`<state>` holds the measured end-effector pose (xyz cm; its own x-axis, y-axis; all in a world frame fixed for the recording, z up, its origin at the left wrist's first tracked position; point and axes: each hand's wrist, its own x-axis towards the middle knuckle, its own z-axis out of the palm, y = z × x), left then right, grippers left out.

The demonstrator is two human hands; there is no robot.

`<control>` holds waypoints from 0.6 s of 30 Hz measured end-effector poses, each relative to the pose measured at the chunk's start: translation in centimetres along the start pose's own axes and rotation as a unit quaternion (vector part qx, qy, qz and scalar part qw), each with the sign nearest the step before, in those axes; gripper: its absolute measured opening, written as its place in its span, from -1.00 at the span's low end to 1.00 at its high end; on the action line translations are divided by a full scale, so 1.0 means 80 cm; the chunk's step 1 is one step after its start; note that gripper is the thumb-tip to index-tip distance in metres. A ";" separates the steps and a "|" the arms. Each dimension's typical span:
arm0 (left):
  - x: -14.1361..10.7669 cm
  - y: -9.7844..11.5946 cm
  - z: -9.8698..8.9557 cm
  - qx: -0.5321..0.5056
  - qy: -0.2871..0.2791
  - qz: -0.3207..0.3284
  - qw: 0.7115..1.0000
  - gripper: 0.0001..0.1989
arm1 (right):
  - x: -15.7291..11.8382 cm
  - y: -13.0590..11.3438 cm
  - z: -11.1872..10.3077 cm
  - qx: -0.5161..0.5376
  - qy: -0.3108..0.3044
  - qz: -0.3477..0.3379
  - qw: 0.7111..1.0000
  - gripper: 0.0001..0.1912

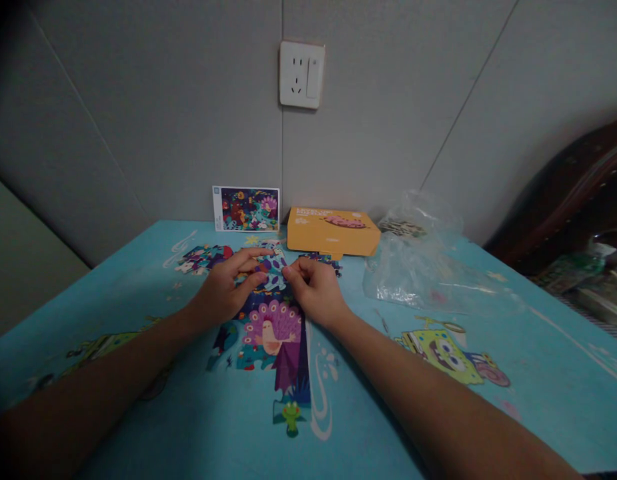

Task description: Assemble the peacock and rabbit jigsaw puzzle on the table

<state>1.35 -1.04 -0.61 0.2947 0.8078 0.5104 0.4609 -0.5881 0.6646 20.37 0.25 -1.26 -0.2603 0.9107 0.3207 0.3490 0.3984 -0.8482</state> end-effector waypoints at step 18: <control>0.012 -0.009 0.001 -0.164 0.122 -0.144 0.968 -0.68 | 0.026 0.021 -0.051 -0.195 0.237 0.013 0.952 -0.61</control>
<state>1.35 0.12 -0.64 -0.0319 0.9306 0.3647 0.1929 -0.3522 0.9158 24.09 3.24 -0.27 0.1560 0.8304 0.5350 0.6817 0.3014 -0.6666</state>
